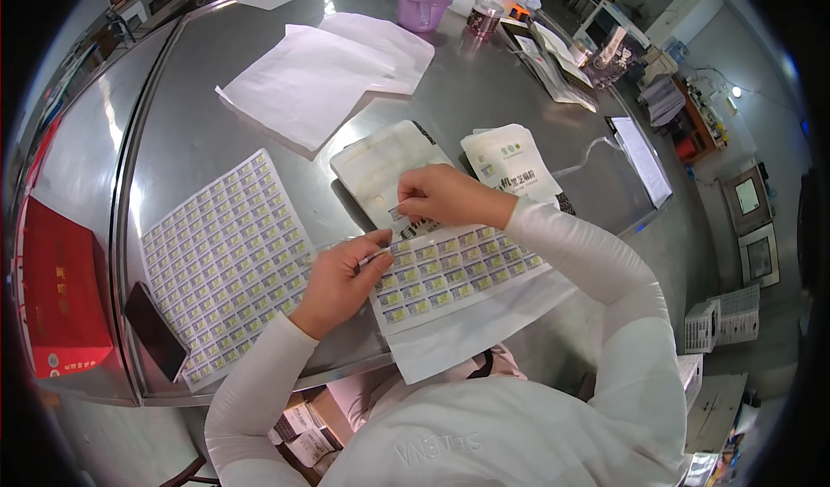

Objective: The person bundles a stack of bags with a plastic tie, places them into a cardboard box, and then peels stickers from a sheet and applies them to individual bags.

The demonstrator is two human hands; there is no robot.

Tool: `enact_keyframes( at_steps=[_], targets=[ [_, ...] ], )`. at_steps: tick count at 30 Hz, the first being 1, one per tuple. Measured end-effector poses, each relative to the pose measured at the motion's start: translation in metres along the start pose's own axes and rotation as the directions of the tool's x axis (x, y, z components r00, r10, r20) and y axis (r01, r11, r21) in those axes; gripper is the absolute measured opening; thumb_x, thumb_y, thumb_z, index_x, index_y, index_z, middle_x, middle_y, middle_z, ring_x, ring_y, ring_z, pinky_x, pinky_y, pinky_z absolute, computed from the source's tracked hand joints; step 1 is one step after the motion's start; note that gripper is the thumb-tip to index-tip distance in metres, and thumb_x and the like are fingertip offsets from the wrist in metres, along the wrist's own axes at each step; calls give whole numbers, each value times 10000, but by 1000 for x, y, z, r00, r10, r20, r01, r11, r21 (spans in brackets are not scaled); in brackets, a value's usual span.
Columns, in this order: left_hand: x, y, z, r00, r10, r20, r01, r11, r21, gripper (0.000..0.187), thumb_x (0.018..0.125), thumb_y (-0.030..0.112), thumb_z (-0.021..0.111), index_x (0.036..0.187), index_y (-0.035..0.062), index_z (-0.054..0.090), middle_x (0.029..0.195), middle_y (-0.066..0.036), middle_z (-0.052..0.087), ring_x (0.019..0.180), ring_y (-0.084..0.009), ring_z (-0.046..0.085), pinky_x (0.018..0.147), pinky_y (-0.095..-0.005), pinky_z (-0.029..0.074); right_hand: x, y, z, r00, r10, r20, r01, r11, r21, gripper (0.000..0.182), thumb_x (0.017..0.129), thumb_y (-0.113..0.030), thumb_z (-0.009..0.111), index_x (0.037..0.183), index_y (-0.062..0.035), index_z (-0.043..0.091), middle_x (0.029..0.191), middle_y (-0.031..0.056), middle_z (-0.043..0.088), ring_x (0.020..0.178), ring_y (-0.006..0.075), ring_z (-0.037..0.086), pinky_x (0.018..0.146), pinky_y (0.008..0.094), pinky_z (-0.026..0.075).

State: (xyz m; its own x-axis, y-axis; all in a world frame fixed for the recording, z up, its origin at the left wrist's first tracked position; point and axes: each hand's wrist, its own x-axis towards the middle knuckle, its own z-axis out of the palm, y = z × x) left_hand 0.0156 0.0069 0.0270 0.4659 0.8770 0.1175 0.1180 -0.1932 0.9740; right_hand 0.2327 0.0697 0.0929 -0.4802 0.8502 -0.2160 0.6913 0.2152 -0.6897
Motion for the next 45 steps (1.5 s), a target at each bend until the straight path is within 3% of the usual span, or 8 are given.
enact_keyframes(
  at_steps=[12, 15, 18, 21, 28, 33, 37, 45],
  targets=[
    [0, 9, -3, 992, -120, 45, 120, 993, 8, 135, 896, 99, 620, 948, -20, 657, 1184, -160, 646, 968, -137, 619, 815, -276, 490, 26, -4, 0, 996, -31, 87, 50, 973, -227, 174, 799, -184, 669, 745, -21, 636, 677, 100, 659, 626, 225, 632, 602, 340, 477],
    [0, 4, 0, 999, -48, -3, 48, 999, 2, 212, 894, 203, 637, 902, -8, 649, 1182, -138, 652, 756, -151, 651, 696, -285, 513, 26, -5, 1, 995, -11, 95, 35, 967, -253, 177, 788, -188, 676, 745, -21, 638, 683, 107, 656, 631, 234, 629, 600, 347, 475],
    [1, 9, -2, 988, -148, 48, 148, 989, 3, 139, 899, 99, 615, 950, -22, 660, 1179, -166, 646, 1007, -141, 611, 824, -274, 483, 29, -1, 4, 997, -29, 72, 48, 958, -283, 191, 773, -201, 691, 738, -22, 634, 709, 116, 653, 661, 251, 629, 613, 359, 475],
    [0, 0, 1, 998, -58, 2, 58, 998, 20, 213, 894, 197, 635, 922, -14, 643, 1179, -128, 656, 720, -143, 643, 690, -284, 513, 28, 1, 10, 999, -48, 23, 53, 944, -324, 211, 759, -218, 706, 723, -26, 625, 733, 124, 647, 700, 271, 630, 638, 375, 475],
    [-1, 2, 1, 995, -97, 14, 97, 995, 25, 198, 893, 193, 634, 922, -2, 645, 1192, -113, 651, 753, -152, 647, 697, -291, 510, 14, -5, 12, 978, 77, -196, -153, 898, -413, 384, 724, -309, 762, 936, -40, 588, 865, 134, 649, 846, 321, 626, 745, 406, 475],
    [-1, 3, -2, 999, -14, 44, 5, 980, 199, 138, 904, 105, 614, 912, -31, 636, 1240, -166, 616, 1095, -162, 580, 880, -293, 461, -8, 15, -5, 874, 202, -441, -377, 855, -356, 637, 722, -384, 777, 1183, -23, 527, 1136, 176, 540, 1084, 328, 542, 890, 387, 455],
    [2, -5, 2, 1000, -4, 10, 3, 993, 114, 178, 864, 194, 645, 852, 19, 611, 1294, -164, 576, 905, -257, 651, 778, -324, 487, -13, 28, -2, 881, 257, -398, -391, 868, -306, 769, 729, -405, 774, 1308, -10, 458, 1249, 188, 460, 1163, 335, 488, 962, 393, 432],
    [1, -2, 3, 999, -18, 34, 17, 999, 42, 165, 873, 173, 638, 882, 9, 629, 1319, -189, 549, 1026, -256, 645, 839, -320, 482, -23, 41, -3, 864, 191, -467, -115, 976, 185, 342, 851, -211, 691, 1095, 8, 593, 979, 92, 600, 876, 174, 584, 776, 297, 480]
  ],
)
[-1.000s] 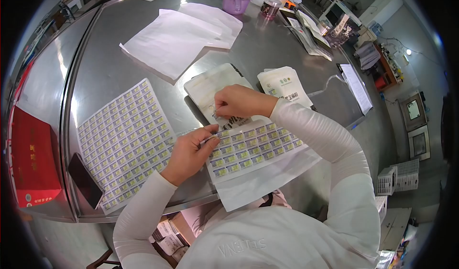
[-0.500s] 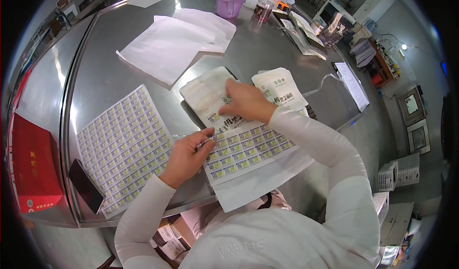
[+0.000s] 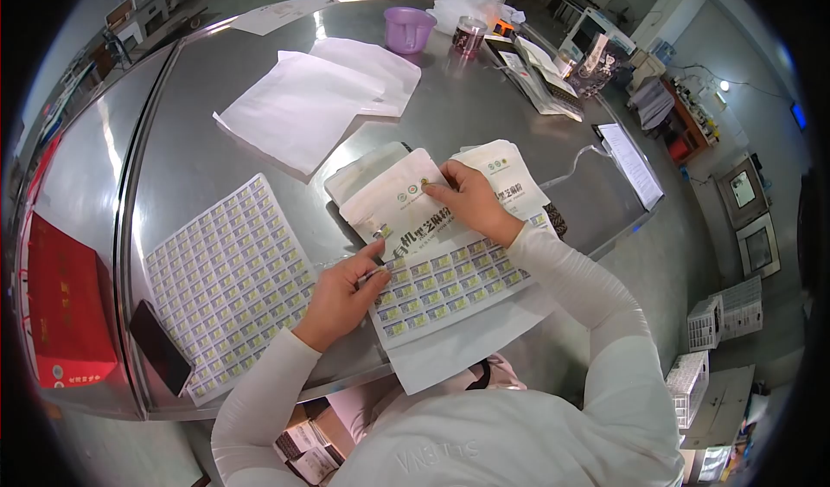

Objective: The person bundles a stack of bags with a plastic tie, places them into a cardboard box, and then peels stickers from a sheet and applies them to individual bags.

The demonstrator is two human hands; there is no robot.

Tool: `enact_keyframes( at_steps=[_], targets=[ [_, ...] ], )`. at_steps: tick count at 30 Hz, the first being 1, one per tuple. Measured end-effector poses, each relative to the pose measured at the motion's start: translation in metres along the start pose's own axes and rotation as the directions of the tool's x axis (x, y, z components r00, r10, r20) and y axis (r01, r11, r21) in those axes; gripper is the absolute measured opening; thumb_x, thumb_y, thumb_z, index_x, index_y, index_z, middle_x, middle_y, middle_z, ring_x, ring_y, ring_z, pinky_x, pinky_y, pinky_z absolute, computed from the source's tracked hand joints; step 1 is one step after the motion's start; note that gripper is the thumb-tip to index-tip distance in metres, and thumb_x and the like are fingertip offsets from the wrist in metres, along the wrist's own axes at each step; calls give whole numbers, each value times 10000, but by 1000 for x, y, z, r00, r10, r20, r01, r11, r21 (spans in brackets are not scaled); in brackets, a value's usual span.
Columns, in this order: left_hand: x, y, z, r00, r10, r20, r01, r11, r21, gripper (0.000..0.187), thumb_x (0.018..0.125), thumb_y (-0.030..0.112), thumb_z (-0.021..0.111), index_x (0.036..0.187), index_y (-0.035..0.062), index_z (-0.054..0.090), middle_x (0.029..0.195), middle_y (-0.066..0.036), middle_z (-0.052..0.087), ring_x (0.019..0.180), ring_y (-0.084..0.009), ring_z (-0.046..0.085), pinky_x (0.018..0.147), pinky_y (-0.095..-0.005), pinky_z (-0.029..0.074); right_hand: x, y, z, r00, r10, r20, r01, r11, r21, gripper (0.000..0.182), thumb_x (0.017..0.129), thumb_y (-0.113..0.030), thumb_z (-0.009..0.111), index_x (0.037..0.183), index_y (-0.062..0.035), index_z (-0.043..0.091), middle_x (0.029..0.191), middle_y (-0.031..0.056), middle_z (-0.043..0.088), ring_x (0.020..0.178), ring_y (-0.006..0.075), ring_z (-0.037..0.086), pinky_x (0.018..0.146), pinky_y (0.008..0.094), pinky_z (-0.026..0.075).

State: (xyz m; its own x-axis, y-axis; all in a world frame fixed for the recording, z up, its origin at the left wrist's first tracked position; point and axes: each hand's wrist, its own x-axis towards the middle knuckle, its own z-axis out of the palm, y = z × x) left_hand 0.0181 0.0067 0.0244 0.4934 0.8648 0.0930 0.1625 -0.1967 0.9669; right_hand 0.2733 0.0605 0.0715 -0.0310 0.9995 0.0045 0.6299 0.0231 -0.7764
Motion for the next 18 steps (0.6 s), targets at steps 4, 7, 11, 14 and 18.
enact_keyframes(
  at_steps=[4, 7, 11, 14, 18],
  targets=[
    [0, 2, 0, 999, 51, 10, -51, 999, 19, 161, 884, 172, 632, 889, 11, 631, 1251, -174, 595, 943, -223, 648, 776, -304, 491, 4, 19, -12, 997, -83, -5, 79, 936, 343, 197, 890, -171, 650, 980, 3, 640, 793, 33, 645, 707, 84, 569, 649, 246, 458],
    [-4, 8, -1, 999, 49, 21, -49, 999, -22, 170, 893, 178, 632, 903, 8, 633, 1052, -137, 666, 817, -175, 632, 706, -282, 487, 27, 47, -61, 995, 82, -52, -55, 915, 399, 218, 876, -174, 664, 1002, 2, 642, 821, 39, 652, 743, 83, 581, 660, 252, 463],
    [-4, 14, -2, 999, -20, 38, 20, 1000, 13, 190, 905, 191, 633, 921, 2, 637, 785, -71, 647, 677, -109, 570, 632, -259, 459, 49, 97, -102, 973, 139, -182, -168, 973, -156, 269, 846, -181, 686, 1050, -13, 635, 941, 102, 641, 852, 149, 606, 754, 284, 484],
    [-4, 14, -2, 998, -52, 22, 52, 999, -13, 192, 909, 195, 631, 921, 3, 639, 737, -48, 629, 651, -80, 534, 610, -250, 441, 41, 85, -92, 944, -179, -279, -11, 824, -567, 310, 831, -178, 697, 1088, -22, 622, 1017, 135, 623, 923, 222, 610, 815, 332, 487],
    [-2, 9, 0, 994, -109, 2, 109, 991, -77, 188, 910, 198, 632, 914, 10, 642, 726, -30, 620, 647, -59, 514, 593, -244, 428, -9, -7, -25, 949, -289, 124, 307, 939, -155, 305, 820, -155, 704, 1087, -38, 614, 991, 113, 625, 910, 276, 611, 808, 359, 488]
  ],
)
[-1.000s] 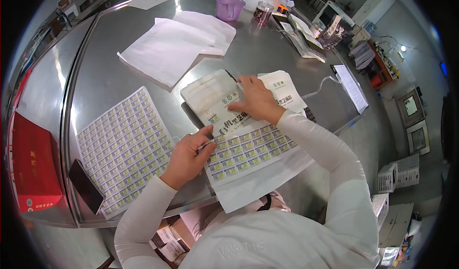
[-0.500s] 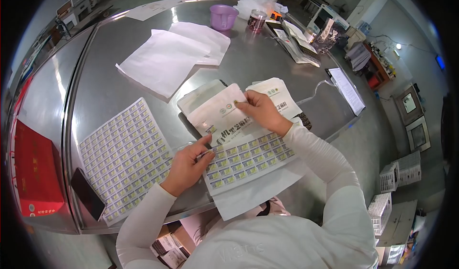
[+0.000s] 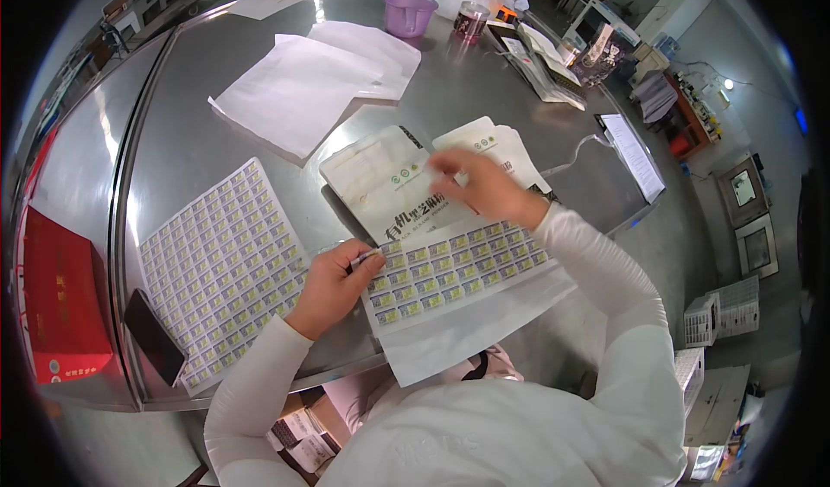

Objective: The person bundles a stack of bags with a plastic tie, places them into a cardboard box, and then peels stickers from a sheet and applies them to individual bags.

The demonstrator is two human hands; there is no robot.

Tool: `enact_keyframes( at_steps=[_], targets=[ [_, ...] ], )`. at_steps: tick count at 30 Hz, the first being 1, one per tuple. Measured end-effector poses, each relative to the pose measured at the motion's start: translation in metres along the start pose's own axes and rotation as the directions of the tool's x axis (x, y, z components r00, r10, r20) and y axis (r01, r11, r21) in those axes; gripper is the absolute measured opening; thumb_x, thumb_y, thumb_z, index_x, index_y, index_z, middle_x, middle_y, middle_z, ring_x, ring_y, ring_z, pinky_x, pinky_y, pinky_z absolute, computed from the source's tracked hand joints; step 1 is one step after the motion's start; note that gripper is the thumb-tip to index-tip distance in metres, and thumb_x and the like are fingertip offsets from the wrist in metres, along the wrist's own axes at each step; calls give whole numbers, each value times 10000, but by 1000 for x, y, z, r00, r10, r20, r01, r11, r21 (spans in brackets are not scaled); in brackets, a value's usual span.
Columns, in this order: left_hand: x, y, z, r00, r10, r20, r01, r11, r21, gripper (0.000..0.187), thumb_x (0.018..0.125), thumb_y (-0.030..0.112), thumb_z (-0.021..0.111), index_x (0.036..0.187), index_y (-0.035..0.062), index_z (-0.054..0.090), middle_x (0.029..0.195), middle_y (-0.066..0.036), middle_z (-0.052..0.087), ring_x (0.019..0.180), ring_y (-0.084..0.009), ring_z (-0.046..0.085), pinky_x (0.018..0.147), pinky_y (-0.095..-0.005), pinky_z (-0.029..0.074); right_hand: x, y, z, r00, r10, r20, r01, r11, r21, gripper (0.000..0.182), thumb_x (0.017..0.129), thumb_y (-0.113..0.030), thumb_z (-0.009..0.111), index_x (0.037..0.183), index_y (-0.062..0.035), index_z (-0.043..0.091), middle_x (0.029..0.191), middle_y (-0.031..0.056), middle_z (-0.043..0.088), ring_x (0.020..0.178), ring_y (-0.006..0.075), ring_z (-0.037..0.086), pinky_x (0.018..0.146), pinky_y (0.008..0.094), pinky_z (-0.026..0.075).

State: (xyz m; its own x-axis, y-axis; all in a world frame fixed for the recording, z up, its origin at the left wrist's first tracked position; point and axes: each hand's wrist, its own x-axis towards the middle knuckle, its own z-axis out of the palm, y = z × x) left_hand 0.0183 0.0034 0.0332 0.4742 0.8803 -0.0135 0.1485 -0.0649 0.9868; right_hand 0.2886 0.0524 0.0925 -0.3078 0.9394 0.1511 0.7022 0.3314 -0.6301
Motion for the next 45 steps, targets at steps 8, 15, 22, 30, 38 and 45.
enact_keyframes(
  at_steps=[8, 15, 22, 30, 38, 45],
  targets=[
    [-1, -3, 0, 1000, 8, -11, -9, 999, -33, 166, 926, 185, 606, 932, 21, 636, 729, -13, 607, 661, -53, 510, 596, -236, 423, -27, -43, 54, 964, -250, 87, 252, 968, -11, 162, 806, -171, 692, 880, -68, 591, 840, 89, 626, 817, 299, 600, 701, 405, 464],
    [0, -9, 0, 1000, 18, 7, -17, 994, -106, 166, 947, 179, 578, 950, 21, 627, 763, -10, 617, 702, -52, 516, 635, -233, 438, -29, -43, 57, 967, -253, 11, 253, 967, 37, 167, 782, -137, 714, 866, -58, 593, 840, 87, 628, 779, 306, 600, 685, 408, 465],
    [0, -11, 1, 994, 102, -34, -105, 987, -121, 162, 937, 157, 588, 970, 1, 619, 872, -55, 635, 734, -102, 557, 676, -257, 462, -17, -44, 52, 985, -157, -66, 168, 959, 227, 97, 837, -84, 668, 867, -37, 589, 864, 56, 663, 773, 174, 623, 687, 307, 477],
    [0, -5, 1, 995, 101, -15, -101, 995, 12, 191, 930, 173, 592, 961, -14, 616, 1271, -128, 601, 896, -177, 641, 798, -288, 495, 45, -32, 42, 905, 110, 410, -129, 991, 21, 168, 819, -175, 656, 798, -11, 628, 707, 97, 668, 652, 206, 634, 629, 331, 487],
    [0, -5, 1, 1000, 29, 6, -28, 999, -37, 125, 929, 103, 571, 972, -5, 616, 1272, -128, 600, 1013, -133, 592, 865, -273, 472, 62, -32, 46, 868, 109, 485, -75, 993, -88, 158, 796, -163, 668, 766, -12, 631, 693, 85, 662, 639, 175, 630, 610, 307, 479],
    [1, -2, 2, 1000, 12, 5, -12, 1000, -21, 129, 928, 104, 572, 969, -9, 619, 1273, -124, 600, 999, -132, 597, 847, -271, 481, 52, -30, 61, 945, 22, 328, 53, 974, -218, 203, 771, -211, 705, 757, -28, 619, 730, 115, 655, 723, 272, 642, 665, 363, 491]
  ],
)
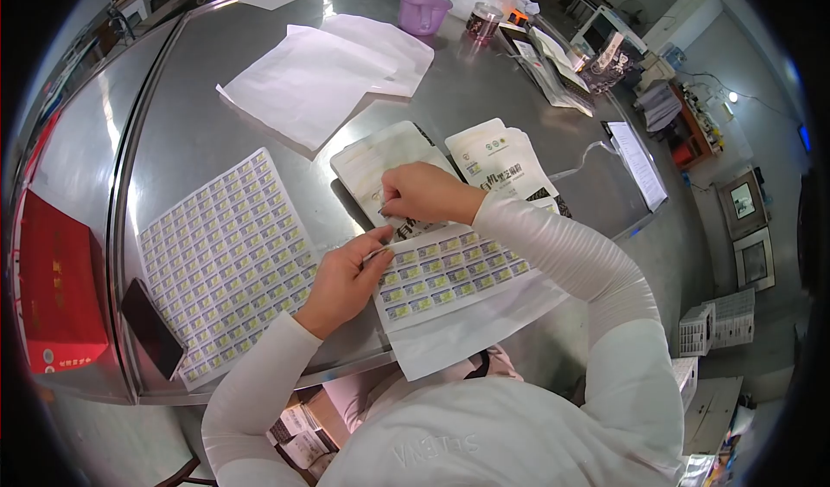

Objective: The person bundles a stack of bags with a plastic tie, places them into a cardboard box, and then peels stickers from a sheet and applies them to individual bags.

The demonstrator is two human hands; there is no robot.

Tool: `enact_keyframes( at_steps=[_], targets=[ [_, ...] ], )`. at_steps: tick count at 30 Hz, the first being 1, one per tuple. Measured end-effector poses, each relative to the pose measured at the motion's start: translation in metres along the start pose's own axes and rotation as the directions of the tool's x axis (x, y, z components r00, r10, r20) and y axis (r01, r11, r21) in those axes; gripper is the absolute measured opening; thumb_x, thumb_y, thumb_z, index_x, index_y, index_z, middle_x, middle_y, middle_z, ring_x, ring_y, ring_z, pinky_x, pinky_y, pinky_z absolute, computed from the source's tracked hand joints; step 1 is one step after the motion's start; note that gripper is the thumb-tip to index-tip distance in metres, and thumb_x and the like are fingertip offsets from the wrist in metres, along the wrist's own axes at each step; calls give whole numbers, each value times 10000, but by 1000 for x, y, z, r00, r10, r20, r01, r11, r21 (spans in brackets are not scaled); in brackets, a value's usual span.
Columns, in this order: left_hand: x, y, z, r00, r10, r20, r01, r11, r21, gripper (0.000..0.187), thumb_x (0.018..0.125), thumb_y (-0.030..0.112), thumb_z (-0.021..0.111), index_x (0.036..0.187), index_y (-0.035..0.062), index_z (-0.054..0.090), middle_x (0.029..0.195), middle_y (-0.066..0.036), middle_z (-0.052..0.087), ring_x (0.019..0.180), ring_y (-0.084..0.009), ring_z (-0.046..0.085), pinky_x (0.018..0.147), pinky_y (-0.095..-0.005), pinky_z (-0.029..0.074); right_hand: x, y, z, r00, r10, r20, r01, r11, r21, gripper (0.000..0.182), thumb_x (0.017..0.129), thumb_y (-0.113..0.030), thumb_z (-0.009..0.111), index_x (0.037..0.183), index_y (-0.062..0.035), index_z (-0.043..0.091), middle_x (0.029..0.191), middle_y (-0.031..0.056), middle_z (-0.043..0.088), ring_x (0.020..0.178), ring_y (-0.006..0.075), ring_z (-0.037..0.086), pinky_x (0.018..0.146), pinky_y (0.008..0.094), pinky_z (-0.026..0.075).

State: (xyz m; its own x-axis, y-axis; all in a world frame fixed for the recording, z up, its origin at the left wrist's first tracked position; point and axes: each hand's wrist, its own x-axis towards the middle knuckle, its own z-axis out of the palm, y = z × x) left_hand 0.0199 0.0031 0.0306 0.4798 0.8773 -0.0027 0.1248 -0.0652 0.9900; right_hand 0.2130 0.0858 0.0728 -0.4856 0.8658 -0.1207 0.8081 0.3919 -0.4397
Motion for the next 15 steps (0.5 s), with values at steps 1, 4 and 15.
enact_keyframes(
  at_steps=[1, 4, 15],
  targets=[
    [0, -1, 0, 1000, -5, 2, 5, 1000, 3, 132, 928, 105, 572, 971, -10, 620, 1274, -125, 599, 1001, -133, 596, 847, -271, 480, -1, -1, 1, 1000, 20, -4, -20, 1000, -14, 224, 765, -227, 713, 793, -28, 612, 743, 121, 656, 731, 286, 641, 677, 373, 490],
    [0, -1, 0, 1000, -28, 11, 28, 1000, 11, 134, 928, 108, 572, 966, -13, 617, 1282, -133, 593, 1021, -140, 591, 858, -274, 474, -6, -9, -3, 991, 134, -29, -135, 989, -53, 347, 747, -276, 737, 935, -27, 586, 838, 146, 649, 804, 318, 633, 730, 395, 488],
    [3, -7, -3, 994, 106, -5, -105, 992, 75, 163, 910, 158, 605, 918, -5, 597, 1346, -210, 520, 1016, -257, 643, 842, -319, 483, -34, 27, -12, 894, 388, -227, -399, 917, -3, 793, 749, -391, 751, 1327, 39, 420, 1283, 206, 423, 1218, 362, 429, 976, 397, 421]
  ],
)
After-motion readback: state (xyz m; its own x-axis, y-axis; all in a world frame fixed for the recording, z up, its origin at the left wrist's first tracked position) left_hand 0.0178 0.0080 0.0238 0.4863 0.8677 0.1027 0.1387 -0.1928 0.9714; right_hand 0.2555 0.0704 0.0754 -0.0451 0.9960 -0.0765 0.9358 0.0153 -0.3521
